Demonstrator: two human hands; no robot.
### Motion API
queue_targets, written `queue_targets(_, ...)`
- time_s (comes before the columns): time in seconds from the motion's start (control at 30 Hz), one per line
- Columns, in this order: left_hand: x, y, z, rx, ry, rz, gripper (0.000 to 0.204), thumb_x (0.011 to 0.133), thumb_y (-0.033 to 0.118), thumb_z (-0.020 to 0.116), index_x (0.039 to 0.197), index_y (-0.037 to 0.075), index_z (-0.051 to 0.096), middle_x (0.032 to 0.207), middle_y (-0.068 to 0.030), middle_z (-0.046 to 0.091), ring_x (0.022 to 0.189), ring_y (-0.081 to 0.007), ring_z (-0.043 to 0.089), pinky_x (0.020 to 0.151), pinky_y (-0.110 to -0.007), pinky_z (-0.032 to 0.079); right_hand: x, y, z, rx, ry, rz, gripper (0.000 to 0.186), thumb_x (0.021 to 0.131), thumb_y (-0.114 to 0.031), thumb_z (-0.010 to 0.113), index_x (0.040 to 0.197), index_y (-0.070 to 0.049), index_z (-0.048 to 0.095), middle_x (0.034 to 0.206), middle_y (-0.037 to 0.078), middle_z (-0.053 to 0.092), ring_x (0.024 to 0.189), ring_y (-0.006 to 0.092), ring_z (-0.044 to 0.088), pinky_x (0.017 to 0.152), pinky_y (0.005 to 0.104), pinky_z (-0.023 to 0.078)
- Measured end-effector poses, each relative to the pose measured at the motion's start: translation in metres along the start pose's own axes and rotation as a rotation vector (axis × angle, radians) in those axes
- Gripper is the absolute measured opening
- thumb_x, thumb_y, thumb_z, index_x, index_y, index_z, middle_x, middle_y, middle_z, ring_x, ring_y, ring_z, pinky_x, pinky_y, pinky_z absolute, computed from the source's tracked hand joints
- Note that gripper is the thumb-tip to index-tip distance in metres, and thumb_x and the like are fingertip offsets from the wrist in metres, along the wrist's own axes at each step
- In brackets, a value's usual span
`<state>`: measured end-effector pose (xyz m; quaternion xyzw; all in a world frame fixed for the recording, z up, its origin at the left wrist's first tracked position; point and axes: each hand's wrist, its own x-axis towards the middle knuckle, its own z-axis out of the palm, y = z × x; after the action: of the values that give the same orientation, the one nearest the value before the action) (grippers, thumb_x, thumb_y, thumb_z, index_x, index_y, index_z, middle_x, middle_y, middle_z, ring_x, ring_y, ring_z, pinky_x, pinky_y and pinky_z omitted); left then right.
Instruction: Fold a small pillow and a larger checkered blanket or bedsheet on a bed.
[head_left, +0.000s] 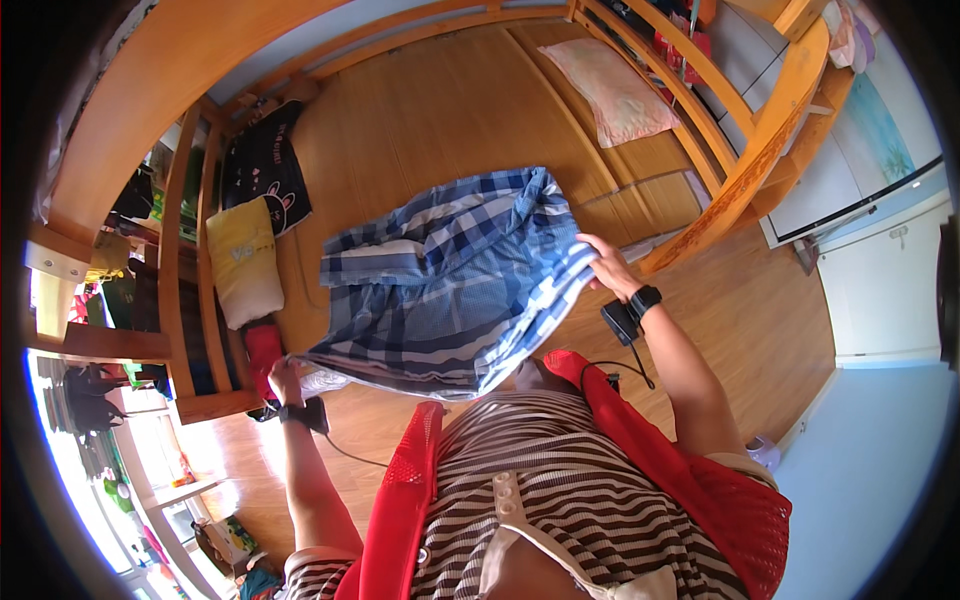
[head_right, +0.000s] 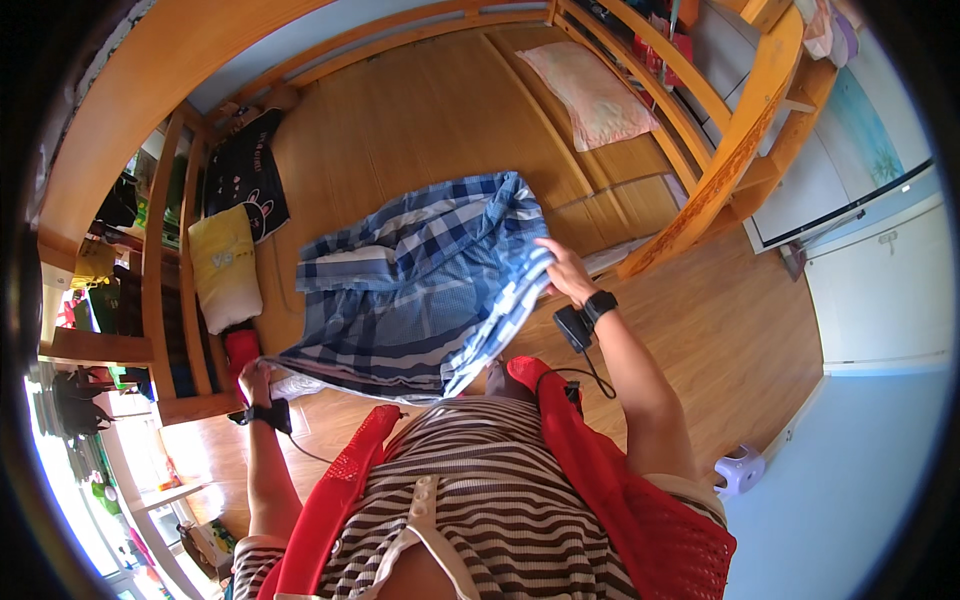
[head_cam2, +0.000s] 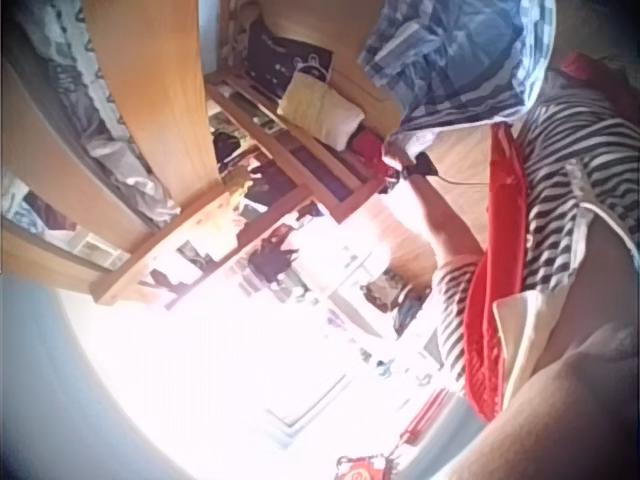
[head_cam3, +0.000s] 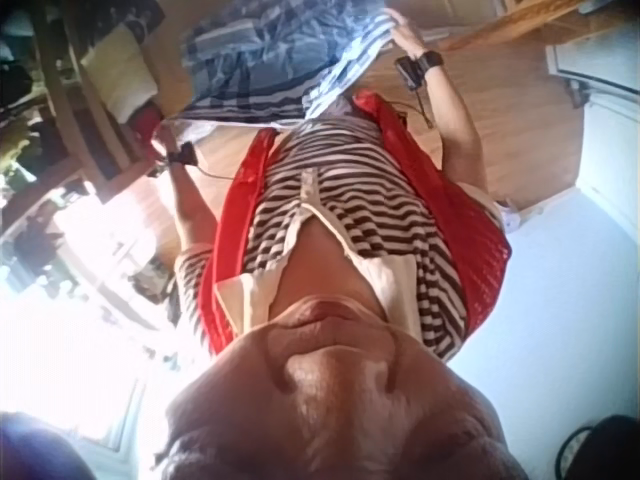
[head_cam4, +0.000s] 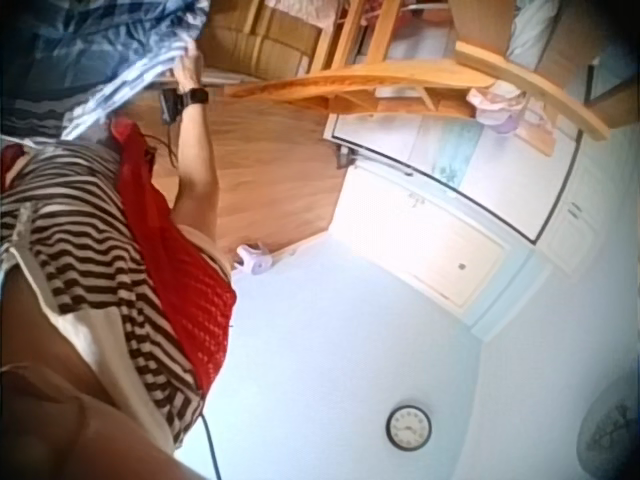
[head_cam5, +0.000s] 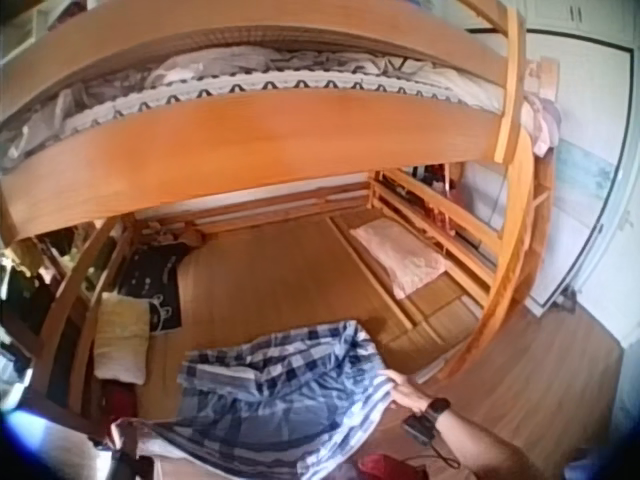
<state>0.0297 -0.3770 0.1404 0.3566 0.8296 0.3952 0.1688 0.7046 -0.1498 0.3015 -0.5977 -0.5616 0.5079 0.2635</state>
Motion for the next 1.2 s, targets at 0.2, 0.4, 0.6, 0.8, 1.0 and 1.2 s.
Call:
queue_targets(0.2, 0.027, 0.122, 0.065, 0.413, -0.01, 0.437, 0.037, 0.077, 0.016, 0.064, 0.111, 0.002, 0.057, 0.103, -0.0182, 0.06, 0.104, -0.035, 0.052, 0.087, -0.042, 0.045, 0.008, -0.08, 0.043, 0.004, -0.173, -0.313, 0.025, 0.086, -0.001, 0.043, 0.103, -0.002, 0.061, 0.082, 0.009, 0.064, 0.057, 0.0116, 0.061, 0.048, 0.0238, 0.05)
queue_targets(0.4, -0.111, 0.368, 0.141, -0.147, -0.809, 0.515, 0.094, 0.068, 0.035, 0.082, 0.138, -0.001, 0.031, 0.138, -0.0214, 0.039, 0.129, -0.0292, 0.038, 0.105, -0.038, 0.033, 0.004, -0.101, 0.091, -0.077, -0.218, -0.341, 0.022, 0.081, -0.002, 0.05, 0.099, 0.001, 0.061, 0.081, 0.015, 0.065, 0.062, 0.0202, 0.064, 0.056, 0.0326, 0.05)
queue_targets(0.6, -0.147, 0.392, 0.192, -0.298, -0.491, 0.552, 0.074, 0.07, 0.009, 0.074, 0.134, 0.003, 0.037, 0.106, -0.0189, 0.063, 0.095, -0.03, 0.063, 0.08, -0.036, 0.05, -0.013, -0.118, 0.131, -0.165, -0.125, -0.582, 0.02, 0.081, -0.005, 0.053, 0.101, -0.002, 0.049, 0.08, 0.023, 0.062, 0.069, 0.0374, 0.063, 0.061, 0.0414, 0.05)
queue_targets(0.8, -0.111, 0.365, 0.163, -0.504, -0.341, 0.282, 0.01, 0.083, 0.005, 0.066, 0.092, 0.0, 0.066, 0.087, -0.0007, 0.066, 0.083, -0.0076, 0.056, 0.074, -0.025, 0.047, -0.028, -0.151, 0.109, 0.119, -0.41, -0.594, 0.052, 0.084, -0.013, 0.065, 0.129, -0.007, 0.039, 0.096, 0.007, 0.059, 0.082, 0.0153, 0.058, 0.067, 0.0273, 0.05)
queue_targets(1.0, -0.101, 0.444, 0.087, -0.32, -0.158, 0.357, 0.01, 0.086, 0.007, 0.064, 0.093, 0.0, 0.066, 0.086, -0.0028, 0.066, 0.079, -0.0087, 0.057, 0.074, -0.024, 0.045, 0.016, -0.061, 0.143, -0.26, 0.024, -0.706, 0.083, 0.067, -0.025, 0.079, 0.134, -0.006, 0.034, 0.112, 0.017, 0.05, 0.106, 0.0351, 0.051, 0.091, 0.0389, 0.043)
queue_targets(1.2, -0.114, 0.491, 0.033, -0.158, 0.014, 0.419, 0.024, 0.088, 0.02, 0.064, 0.102, 0.002, 0.056, 0.098, -0.0067, 0.061, 0.088, -0.0133, 0.055, 0.079, -0.027, 0.044, 0.041, 0.028, 0.206, -0.054, 0.2, -0.527, 0.055, 0.073, -0.014, 0.065, 0.124, -0.006, 0.048, 0.108, 0.023, 0.057, 0.093, 0.0396, 0.058, 0.08, 0.0431, 0.049)
